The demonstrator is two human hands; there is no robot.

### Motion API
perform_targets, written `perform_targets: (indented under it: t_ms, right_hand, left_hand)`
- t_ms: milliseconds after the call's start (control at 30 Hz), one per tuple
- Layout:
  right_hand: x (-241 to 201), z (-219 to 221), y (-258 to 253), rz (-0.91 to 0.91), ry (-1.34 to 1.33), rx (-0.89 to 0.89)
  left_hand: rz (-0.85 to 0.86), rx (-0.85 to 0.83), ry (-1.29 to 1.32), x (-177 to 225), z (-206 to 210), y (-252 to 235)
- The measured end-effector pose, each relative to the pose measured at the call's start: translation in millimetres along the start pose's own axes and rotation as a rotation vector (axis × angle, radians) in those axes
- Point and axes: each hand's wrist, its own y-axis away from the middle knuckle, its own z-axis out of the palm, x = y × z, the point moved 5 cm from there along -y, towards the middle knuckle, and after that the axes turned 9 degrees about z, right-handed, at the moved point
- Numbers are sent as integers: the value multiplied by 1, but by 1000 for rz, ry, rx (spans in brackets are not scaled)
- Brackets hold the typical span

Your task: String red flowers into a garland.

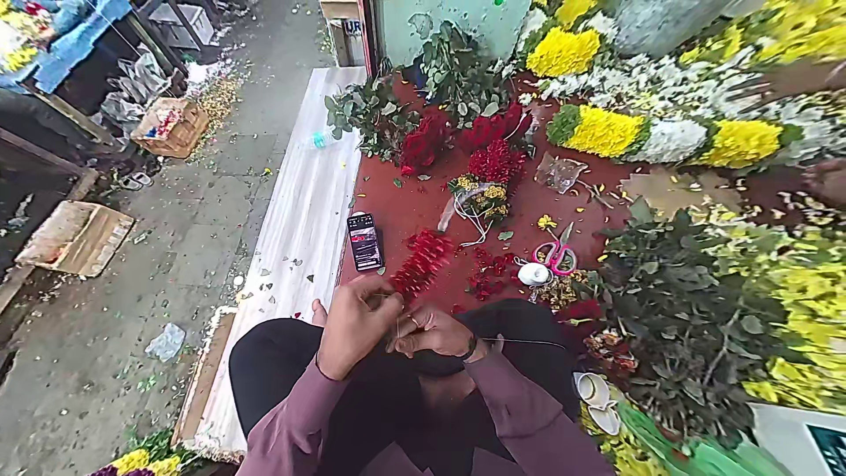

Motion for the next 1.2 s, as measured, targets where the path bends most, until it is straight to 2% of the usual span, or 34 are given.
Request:
perform_targets:
  t_ms: [67,133,233,300,367,500,600,700,767,833,1000,1133,1200]
  right_hand:
    - [-7,3,-1,-22,77,-32]
    - [-13,-5,2,-11,133,42]
    - [-17,-26,8,10,164,203]
    - [-18,-38,14,28,168,276]
    - [-22,-42,24,52,219,329]
    - [-42,-42,78,155,587,448]
    - [-62,-52,160,260,781,625]
    - [-78,-59,251,505,923,843]
    - [-86,-61,300,665,916,980]
    - [-93,-58,336,739,880,1091]
    - [-119,-34,379,773,826,1190]
    - [-151,-8,399,723,797,1224]
    - [-148,-12,401,721,836,1233]
  left_hand:
    - [-148,-2,-211,-22,-9,7]
    - [-258,-168,-288,-41,-17,18]
    - [-239,-390,-256,-51,-20,32]
    - [-219,-463,-219,-52,-18,34]
    - [-218,-450,-172,-52,-15,29]
    - [-250,-384,-96,-58,-18,25]
    - [-251,-355,-163,-66,-21,30]
    - [-191,-326,-243,-74,-24,34]
    - [-175,-321,-276,-77,-30,34]
    - [-176,-347,-292,-78,-34,32]
    - [-204,-361,-251,-87,-36,32]
    - [-222,-384,-214,-98,-37,32]
    - [-244,-394,-225,-98,-36,31]
